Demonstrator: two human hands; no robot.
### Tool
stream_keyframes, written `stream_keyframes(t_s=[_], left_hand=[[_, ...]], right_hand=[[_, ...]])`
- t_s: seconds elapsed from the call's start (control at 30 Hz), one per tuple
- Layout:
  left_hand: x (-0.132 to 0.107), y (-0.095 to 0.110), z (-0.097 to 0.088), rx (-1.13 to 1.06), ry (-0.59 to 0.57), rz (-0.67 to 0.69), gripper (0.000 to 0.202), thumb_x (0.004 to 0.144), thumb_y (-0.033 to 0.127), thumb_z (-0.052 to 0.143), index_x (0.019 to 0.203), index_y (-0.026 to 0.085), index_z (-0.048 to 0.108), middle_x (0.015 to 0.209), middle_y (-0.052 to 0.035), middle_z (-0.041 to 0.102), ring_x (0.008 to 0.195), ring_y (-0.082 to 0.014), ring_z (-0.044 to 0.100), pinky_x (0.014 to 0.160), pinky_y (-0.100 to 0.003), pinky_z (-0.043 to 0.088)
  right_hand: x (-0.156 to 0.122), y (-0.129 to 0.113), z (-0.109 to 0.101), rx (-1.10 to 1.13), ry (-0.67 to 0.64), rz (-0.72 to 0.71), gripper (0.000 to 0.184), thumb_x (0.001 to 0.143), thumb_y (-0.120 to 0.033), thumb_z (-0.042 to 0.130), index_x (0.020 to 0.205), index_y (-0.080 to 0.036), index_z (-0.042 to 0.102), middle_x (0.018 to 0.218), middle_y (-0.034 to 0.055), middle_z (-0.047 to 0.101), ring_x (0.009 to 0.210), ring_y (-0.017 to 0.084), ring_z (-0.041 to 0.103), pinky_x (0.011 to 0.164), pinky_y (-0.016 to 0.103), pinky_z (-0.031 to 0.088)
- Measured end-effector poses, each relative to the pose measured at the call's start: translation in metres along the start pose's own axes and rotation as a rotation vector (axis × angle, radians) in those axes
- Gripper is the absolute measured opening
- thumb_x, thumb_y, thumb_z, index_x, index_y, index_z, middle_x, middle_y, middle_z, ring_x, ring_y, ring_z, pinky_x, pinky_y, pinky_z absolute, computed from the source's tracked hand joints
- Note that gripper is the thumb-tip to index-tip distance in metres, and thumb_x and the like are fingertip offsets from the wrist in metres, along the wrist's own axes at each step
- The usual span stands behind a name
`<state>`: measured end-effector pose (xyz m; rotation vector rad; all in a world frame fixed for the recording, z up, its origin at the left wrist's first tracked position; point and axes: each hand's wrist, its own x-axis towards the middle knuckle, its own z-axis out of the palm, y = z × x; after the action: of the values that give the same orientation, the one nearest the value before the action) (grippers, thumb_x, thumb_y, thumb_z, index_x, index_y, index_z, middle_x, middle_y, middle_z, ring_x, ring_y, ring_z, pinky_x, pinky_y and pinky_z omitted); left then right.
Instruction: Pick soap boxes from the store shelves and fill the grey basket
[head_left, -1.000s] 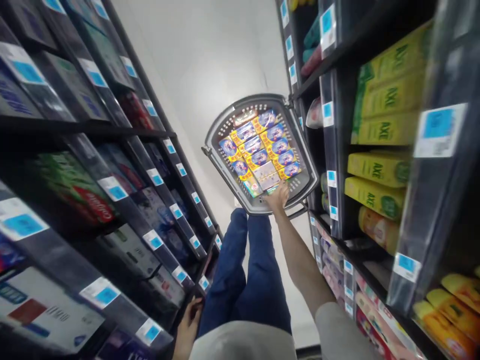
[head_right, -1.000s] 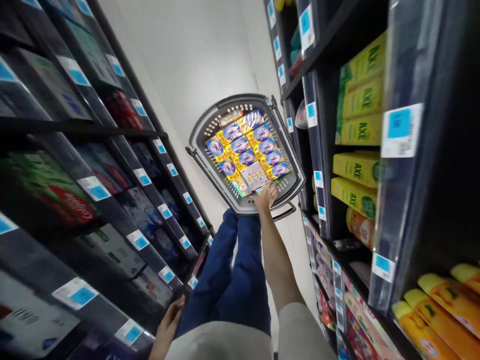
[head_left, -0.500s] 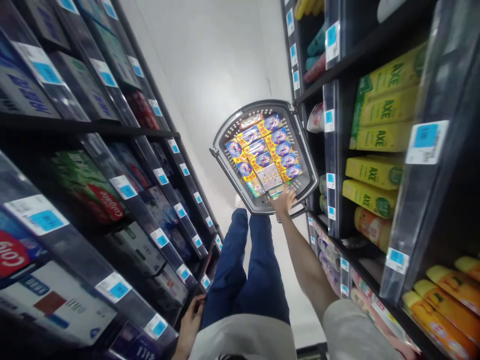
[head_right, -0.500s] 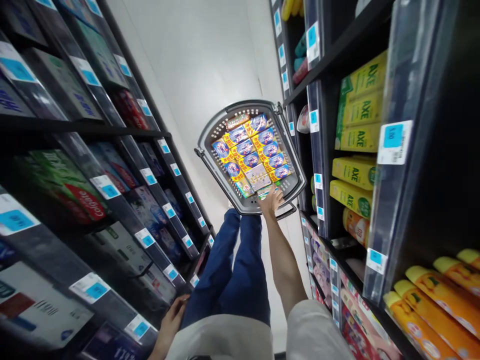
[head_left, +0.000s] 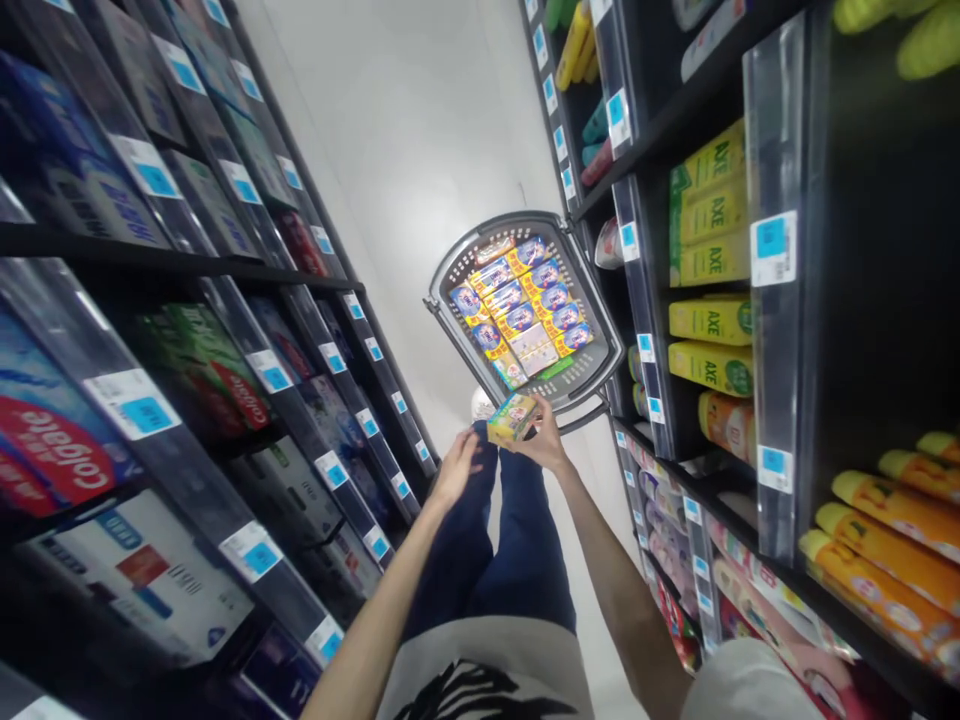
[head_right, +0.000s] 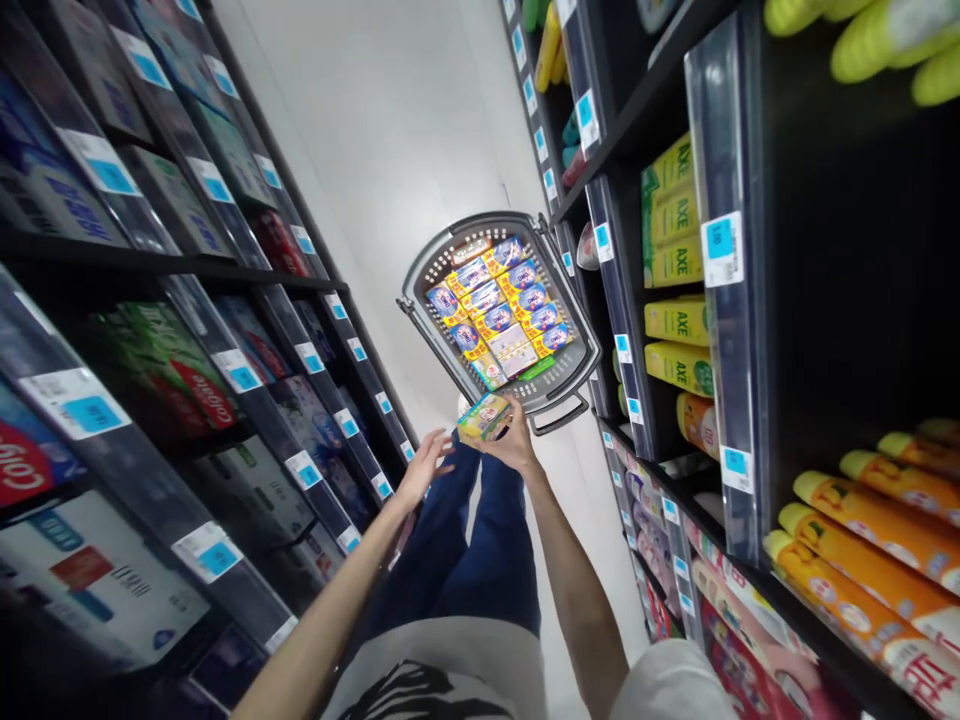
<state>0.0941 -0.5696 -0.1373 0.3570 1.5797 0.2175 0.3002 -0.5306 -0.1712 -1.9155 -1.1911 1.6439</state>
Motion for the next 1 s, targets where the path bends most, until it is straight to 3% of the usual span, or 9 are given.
stream_keyframes(t_s=[0.13, 0.2, 0.3, 0.4, 0.47, 0.6, 0.8, 0.9, 1.0], left_hand=[[0.021, 0.067, 0.013, -0.411, -0.328, -0.159, 0.064, 0.094, 0.055, 0.065, 0.141, 0.013, 0.054, 0.131, -0.0201, 0.069, 0.106, -0.0301, 0.073, 0.078, -0.035, 0.063], [0.012, 0.079, 0.016, -0.452, -0.355, -0.123, 0.067, 0.084, 0.046, 0.079, 0.137, 0.011, 0.057, 0.123, -0.0186, 0.073, 0.098, -0.0276, 0.075, 0.08, -0.033, 0.062], [-0.013, 0.079, 0.024, -0.338, -0.141, 0.116, 0.081, 0.076, 0.038, 0.087, 0.145, 0.016, 0.051, 0.131, -0.0151, 0.069, 0.103, -0.0248, 0.073, 0.09, -0.035, 0.06], [-0.039, 0.076, 0.041, -0.019, 0.136, 0.42, 0.091, 0.071, 0.033, 0.089, 0.15, 0.018, 0.048, 0.14, -0.0151, 0.062, 0.12, -0.0288, 0.065, 0.107, -0.043, 0.052], [-0.054, 0.077, 0.053, 0.176, 0.252, 0.557, 0.092, 0.07, 0.031, 0.088, 0.151, 0.017, 0.046, 0.141, -0.0168, 0.06, 0.13, -0.0322, 0.059, 0.115, -0.047, 0.046], [-0.075, 0.08, 0.065, 0.242, 0.169, 0.672, 0.097, 0.072, 0.026, 0.084, 0.157, 0.017, 0.038, 0.146, -0.018, 0.057, 0.136, -0.0322, 0.054, 0.119, -0.048, 0.041], [-0.086, 0.082, 0.067, -0.026, -0.12, 0.528, 0.081, 0.078, 0.033, 0.083, 0.149, 0.023, 0.047, 0.151, -0.015, 0.054, 0.135, -0.0293, 0.056, 0.113, -0.044, 0.047], [-0.085, 0.087, 0.072, -0.234, -0.135, 0.422, 0.076, 0.082, 0.041, 0.083, 0.147, 0.025, 0.048, 0.149, -0.0121, 0.057, 0.136, -0.0261, 0.056, 0.117, -0.04, 0.043], [-0.087, 0.094, 0.08, -0.393, -0.094, 0.307, 0.086, 0.076, 0.045, 0.088, 0.149, 0.025, 0.047, 0.143, -0.0105, 0.062, 0.131, -0.0261, 0.06, 0.115, -0.04, 0.045]], right_hand=[[-0.028, -0.023, 0.0, 0.194, -0.097, -0.113, 0.112, 0.056, -0.038, 0.095, 0.151, -0.025, 0.038, 0.155, 0.0146, 0.047, 0.141, 0.031, 0.049, 0.111, 0.045, 0.05], [-0.039, -0.032, -0.002, 0.324, -0.107, -0.155, 0.119, 0.056, -0.038, 0.097, 0.156, -0.029, 0.034, 0.162, 0.0132, 0.041, 0.148, 0.03, 0.043, 0.117, 0.047, 0.044], [-0.051, -0.037, 0.001, 0.646, -0.099, -0.065, 0.107, 0.069, -0.048, 0.09, 0.158, -0.034, 0.033, 0.168, 0.0075, 0.035, 0.155, 0.027, 0.036, 0.124, 0.047, 0.036], [-0.06, -0.039, 0.013, 0.964, -0.125, 0.16, 0.076, 0.084, -0.067, 0.071, 0.148, -0.032, 0.051, 0.157, 0.0054, 0.053, 0.148, 0.025, 0.048, 0.12, 0.046, 0.043], [-0.065, -0.041, 0.018, 1.097, -0.144, 0.239, 0.069, 0.084, -0.071, 0.067, 0.138, -0.028, 0.061, 0.145, 0.0055, 0.064, 0.141, 0.026, 0.055, 0.115, 0.044, 0.049], [-0.074, -0.045, 0.015, 1.212, -0.096, 0.263, 0.066, 0.083, -0.071, 0.069, 0.132, -0.025, 0.066, 0.137, 0.0052, 0.069, 0.13, 0.025, 0.064, 0.111, 0.039, 0.053], [-0.083, -0.051, -0.014, 0.942, 0.2, 0.132, 0.071, 0.079, -0.061, 0.078, 0.137, -0.025, 0.061, 0.137, 0.0073, 0.069, 0.126, 0.027, 0.066, 0.11, 0.043, 0.054], [-0.094, -0.057, -0.025, 0.786, 0.201, 0.016, 0.077, 0.074, -0.044, 0.087, 0.142, -0.024, 0.057, 0.145, 0.0098, 0.063, 0.134, 0.028, 0.06, 0.115, 0.042, 0.05], [-0.109, -0.064, -0.026, 0.822, 0.225, -0.01, 0.095, 0.063, -0.033, 0.094, 0.147, -0.026, 0.049, 0.147, 0.0104, 0.06, 0.135, 0.028, 0.059, 0.116, 0.045, 0.049]])
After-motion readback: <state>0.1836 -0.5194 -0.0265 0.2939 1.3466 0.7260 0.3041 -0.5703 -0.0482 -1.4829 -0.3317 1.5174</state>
